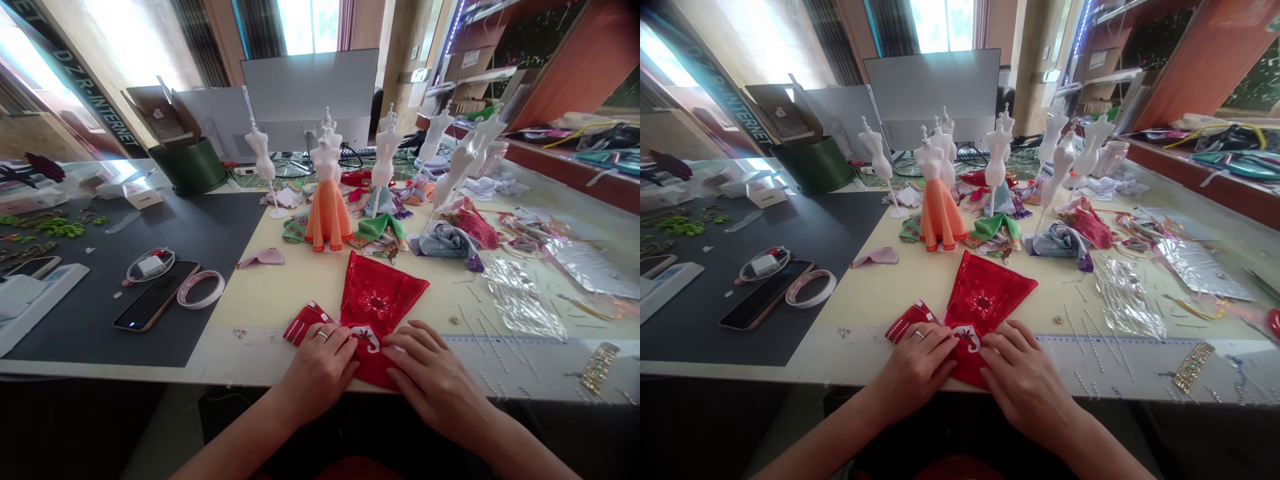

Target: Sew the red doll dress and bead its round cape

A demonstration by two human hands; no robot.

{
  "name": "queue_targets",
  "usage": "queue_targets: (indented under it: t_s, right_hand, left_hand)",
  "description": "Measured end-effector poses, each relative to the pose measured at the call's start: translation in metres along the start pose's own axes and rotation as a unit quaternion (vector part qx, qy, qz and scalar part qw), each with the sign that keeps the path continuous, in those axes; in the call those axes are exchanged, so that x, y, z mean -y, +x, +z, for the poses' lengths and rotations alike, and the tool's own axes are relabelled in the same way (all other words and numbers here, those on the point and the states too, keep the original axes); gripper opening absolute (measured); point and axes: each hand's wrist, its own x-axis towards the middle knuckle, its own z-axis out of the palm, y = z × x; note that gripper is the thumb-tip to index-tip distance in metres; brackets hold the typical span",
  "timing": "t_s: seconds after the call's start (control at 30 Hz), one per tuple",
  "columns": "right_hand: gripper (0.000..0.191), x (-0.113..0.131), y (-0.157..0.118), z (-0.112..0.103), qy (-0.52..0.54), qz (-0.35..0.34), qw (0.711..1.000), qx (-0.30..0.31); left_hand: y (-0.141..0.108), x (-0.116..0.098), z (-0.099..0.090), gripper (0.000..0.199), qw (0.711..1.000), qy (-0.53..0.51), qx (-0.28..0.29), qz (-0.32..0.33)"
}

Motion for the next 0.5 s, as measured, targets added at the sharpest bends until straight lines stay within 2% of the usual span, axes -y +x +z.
queue_targets:
  t_s: [0.07,0.13,0.2,0.27,0.37,0.43,0.5]
  right_hand:
    - [0.019,0.002,-0.001,0.001,0.010,-0.007,1.000,0.021]
    - [0.019,0.002,-0.002,0.002,0.012,-0.006,1.000,0.024]
    - [0.019,0.000,-0.004,0.004,0.009,-0.007,1.000,0.016]
    - [0.019,-0.001,-0.005,0.006,0.007,-0.011,1.000,0.007]
    - [0.021,-0.001,-0.007,0.009,0.005,-0.018,1.000,0.005]
    - [0.022,0.000,-0.007,0.010,0.001,-0.017,1.000,0.006]
    - [0.022,0.000,-0.007,0.012,-0.006,-0.011,1.000,0.008]
  left_hand:
    - [-0.003,-0.001,-0.005,0.021,1.000,-0.011,0.000,-0.003]
    - [-0.009,0.003,-0.011,0.016,0.999,-0.016,-0.031,-0.032]
    - [-0.015,0.013,-0.019,0.013,0.992,0.005,-0.079,-0.097]
    - [-0.021,0.027,-0.027,0.012,0.977,0.049,-0.096,-0.182]
    - [-0.026,0.043,-0.034,0.017,0.954,0.073,-0.036,-0.288]
    - [-0.026,0.048,-0.034,0.018,0.945,0.041,0.004,-0.323]
    - [-0.023,0.047,-0.032,0.014,0.941,-0.004,0.015,-0.337]
